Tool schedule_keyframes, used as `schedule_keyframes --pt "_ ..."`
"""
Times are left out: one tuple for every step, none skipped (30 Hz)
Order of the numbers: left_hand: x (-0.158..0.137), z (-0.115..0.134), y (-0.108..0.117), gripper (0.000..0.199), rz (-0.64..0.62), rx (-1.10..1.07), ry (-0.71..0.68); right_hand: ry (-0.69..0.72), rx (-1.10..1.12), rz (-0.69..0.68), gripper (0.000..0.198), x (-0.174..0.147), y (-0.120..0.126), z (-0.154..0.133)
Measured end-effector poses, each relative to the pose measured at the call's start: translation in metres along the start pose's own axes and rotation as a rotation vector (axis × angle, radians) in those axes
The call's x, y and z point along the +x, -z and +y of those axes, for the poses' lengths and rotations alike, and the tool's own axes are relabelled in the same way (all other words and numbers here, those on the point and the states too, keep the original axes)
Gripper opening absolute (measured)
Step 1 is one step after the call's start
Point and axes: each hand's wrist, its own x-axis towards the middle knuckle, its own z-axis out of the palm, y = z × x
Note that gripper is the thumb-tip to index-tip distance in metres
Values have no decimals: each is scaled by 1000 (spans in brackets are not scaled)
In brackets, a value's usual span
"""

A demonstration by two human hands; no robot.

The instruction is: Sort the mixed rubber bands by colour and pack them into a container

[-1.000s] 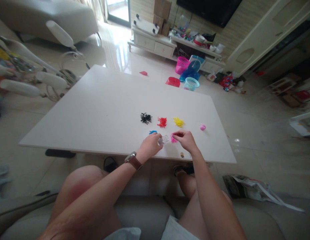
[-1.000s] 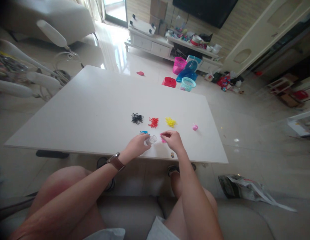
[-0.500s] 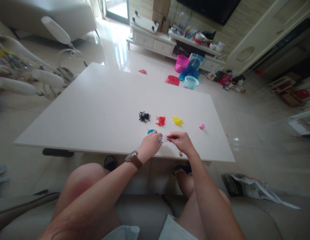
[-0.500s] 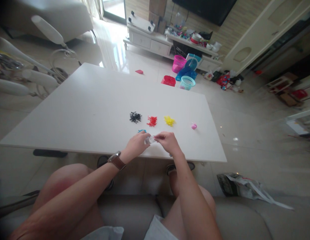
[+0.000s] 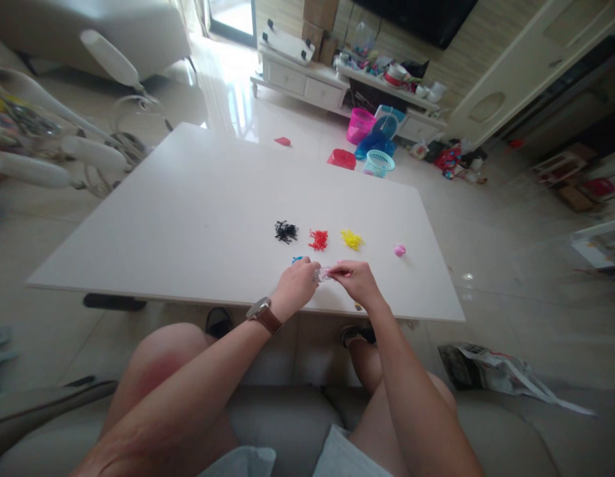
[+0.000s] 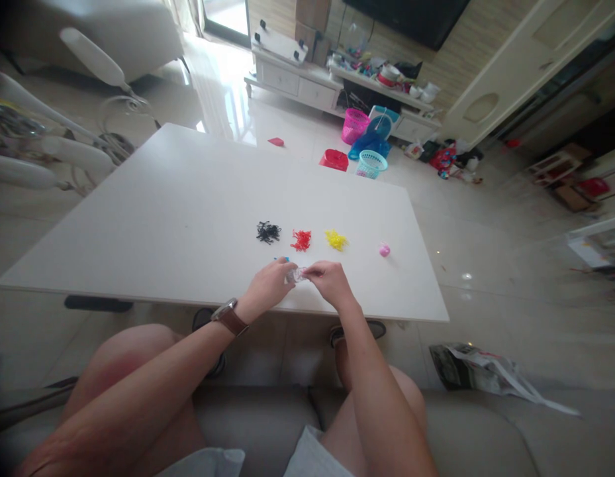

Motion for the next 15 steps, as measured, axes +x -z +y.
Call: schedule_keyframes --pt "0 0 0 21 2 2 3 27 -11 -8 9 0 0 -2" --pt "0 0 0 21 6 3 5 50 -27 -14 11 0 1 -4" --pt "0 0 0 20 13 3 5 68 -44 -14 12 0 1 -6" --pt "0 -1 0 20 21 3 4 77 -61 -10 12 0 2 -8" --pt "0 -1 -1 20 29 1 2 76 -74 -2 12 0 2 -10" --pt "0 -1 -2 21 36 -2 -1 66 -82 8 10 0 2 -11" --pt "1 -2 -3 22 41 -6 -4 50 -87 18 7 0 2 -12" --pt "1 -2 -4 22 43 -10 -7 35 -89 25 5 0 2 -12" --pt "2 -3 -5 22 44 -14 -9 24 -88 27 3 0 2 -12" --pt "2 -3 -7 22 44 -18 -9 19 -85 25 3 0 2 -11" --pt "3 -4 -8 22 44 -23 -8 17 -81 21 4 0 2 -10" --pt "4 -4 -10 22 43 -28 -5 17 -77 15 5 0 3 -10" --pt "4 -4 -11 23 41 -34 -1 18 -74 12 5 0 3 -9" --pt "5 -4 -13 24 38 -41 3 20 -74 13 6 1 3 -8" --pt "5 -3 -14 25 35 -49 10 28 -76 15 8 1 4 -8"
